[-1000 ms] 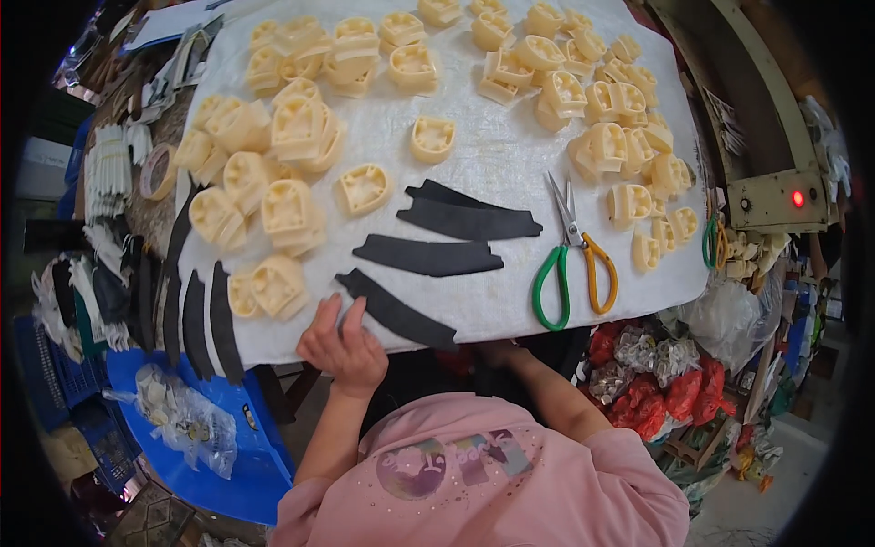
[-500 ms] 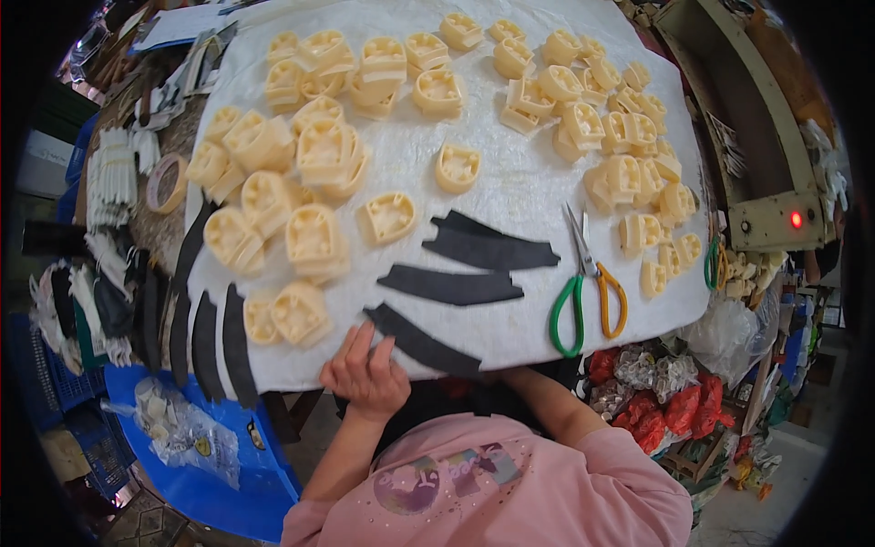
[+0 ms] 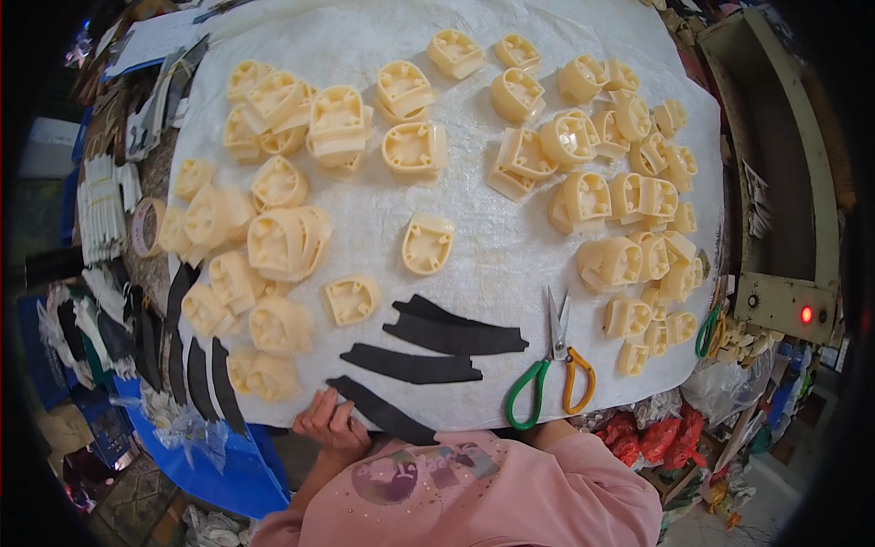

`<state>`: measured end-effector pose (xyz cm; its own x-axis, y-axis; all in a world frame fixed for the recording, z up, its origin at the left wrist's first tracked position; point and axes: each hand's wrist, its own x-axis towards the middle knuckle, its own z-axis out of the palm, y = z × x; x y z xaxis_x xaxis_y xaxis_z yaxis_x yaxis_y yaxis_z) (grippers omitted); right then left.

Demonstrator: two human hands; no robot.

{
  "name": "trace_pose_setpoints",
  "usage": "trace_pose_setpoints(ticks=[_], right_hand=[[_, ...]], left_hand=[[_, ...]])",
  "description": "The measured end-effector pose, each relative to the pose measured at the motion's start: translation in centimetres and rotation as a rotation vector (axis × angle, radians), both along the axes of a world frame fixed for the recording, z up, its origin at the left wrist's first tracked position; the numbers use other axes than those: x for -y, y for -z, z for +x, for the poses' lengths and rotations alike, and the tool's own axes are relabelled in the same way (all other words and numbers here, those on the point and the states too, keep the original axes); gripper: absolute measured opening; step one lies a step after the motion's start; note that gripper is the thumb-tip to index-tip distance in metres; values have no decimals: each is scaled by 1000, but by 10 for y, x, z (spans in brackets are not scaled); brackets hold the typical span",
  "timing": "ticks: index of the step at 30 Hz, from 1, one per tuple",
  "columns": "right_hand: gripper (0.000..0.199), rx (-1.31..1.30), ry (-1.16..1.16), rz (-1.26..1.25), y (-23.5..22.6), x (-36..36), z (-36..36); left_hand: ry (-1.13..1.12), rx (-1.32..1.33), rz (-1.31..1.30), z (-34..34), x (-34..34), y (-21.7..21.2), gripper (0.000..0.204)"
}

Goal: The recorder is assembling small footwear components by applying adhesive and trimming edges with scissors.

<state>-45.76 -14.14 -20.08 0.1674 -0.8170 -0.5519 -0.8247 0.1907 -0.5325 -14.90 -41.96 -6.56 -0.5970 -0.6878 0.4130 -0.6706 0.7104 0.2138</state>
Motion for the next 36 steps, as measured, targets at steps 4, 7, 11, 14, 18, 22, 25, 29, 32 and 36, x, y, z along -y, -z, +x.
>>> trace_pose_setpoints(ticks=[4,7,11,14,18,22,25,29,32,36], right_hand=[[41,8,-26,-91,12,47,-2],[41,-9,-11,-144,19,90,66],[42,-27,0,-197,5,111,65],[42,-66,35,-249,-9,97,61],[32,-96,217,-204,-66,74,63],[24,125,148,-52,-194,87,96],[21,216,259,-356,-223,124,115],[20,70,354,-817,-210,178,142],[21,-84,204,-958,-199,198,153],[14,-164,82,-924,-188,202,143]], left_hand=[[40,-33,-27,2,2,6,24],[60,-136,-56,-4,6,9,23],[53,-215,-94,-11,8,6,33],[67,-234,-112,-17,9,8,38],[44,-258,-134,-11,7,8,38],[35,-300,-157,-12,5,10,38],[32,-313,-152,-13,5,10,37],[37,-319,-140,-13,7,7,37],[43,-345,-108,-13,6,6,37],[61,-349,-87,-10,4,6,36]])
